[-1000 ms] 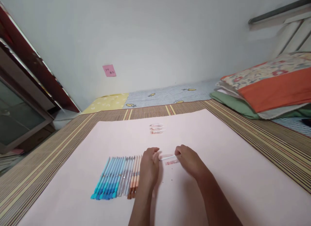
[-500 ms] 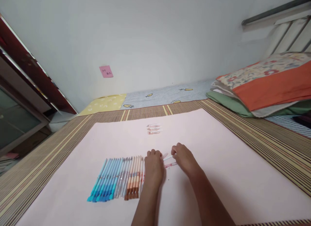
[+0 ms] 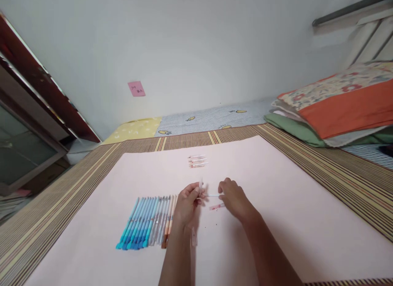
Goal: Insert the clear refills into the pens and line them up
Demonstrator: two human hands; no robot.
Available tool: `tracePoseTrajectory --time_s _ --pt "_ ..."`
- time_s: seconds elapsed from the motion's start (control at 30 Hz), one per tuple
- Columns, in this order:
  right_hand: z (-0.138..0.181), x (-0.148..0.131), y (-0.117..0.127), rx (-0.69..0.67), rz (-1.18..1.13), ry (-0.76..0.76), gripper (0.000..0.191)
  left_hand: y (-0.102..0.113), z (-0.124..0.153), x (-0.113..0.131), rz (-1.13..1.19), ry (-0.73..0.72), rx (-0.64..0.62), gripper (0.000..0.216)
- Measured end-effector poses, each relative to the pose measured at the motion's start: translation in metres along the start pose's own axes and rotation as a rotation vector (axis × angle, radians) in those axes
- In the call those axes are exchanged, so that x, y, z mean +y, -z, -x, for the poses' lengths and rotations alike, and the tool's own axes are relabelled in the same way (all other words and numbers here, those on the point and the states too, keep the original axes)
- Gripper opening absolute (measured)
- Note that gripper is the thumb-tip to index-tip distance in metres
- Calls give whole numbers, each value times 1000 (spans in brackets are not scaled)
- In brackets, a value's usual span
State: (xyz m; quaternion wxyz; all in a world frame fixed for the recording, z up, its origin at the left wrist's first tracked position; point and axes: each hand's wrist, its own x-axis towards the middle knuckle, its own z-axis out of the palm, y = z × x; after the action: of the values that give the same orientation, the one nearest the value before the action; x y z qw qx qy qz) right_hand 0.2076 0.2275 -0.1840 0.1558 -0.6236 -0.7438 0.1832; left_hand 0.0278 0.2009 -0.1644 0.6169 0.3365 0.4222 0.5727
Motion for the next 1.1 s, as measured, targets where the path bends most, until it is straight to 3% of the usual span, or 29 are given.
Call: tracePoseTrajectory --time_s 0.23,0.33,0.5,0.57,0.67,0.77,0.93,1.1 --pt "-6 -1 -6 24 24 8 16 -2 2 6 275 105 21 39" --pt "-7 0 -5 82 -77 -30 18 0 2 6 316 100 17 36" --pt "-7 -1 8 358 -644 -79 7 4 6 8 315 69 -6 34" --pt "-7 -3 14 453 -932 -85 14 5 8 9 313 63 -23 32" --pt "-5 -8 24 494 -1316 -52 24 5 10 9 313 52 -50 30" --pt "-1 -11 33 506 -1539 -11 25 5 11 8 305 34 -81 28" --pt "7 -18 46 529 -1584 -22 28 4 14 6 246 48 -166 29" --pt "14 -27 55 651 -1380 -12 25 3 14 4 175 58 -234 30"
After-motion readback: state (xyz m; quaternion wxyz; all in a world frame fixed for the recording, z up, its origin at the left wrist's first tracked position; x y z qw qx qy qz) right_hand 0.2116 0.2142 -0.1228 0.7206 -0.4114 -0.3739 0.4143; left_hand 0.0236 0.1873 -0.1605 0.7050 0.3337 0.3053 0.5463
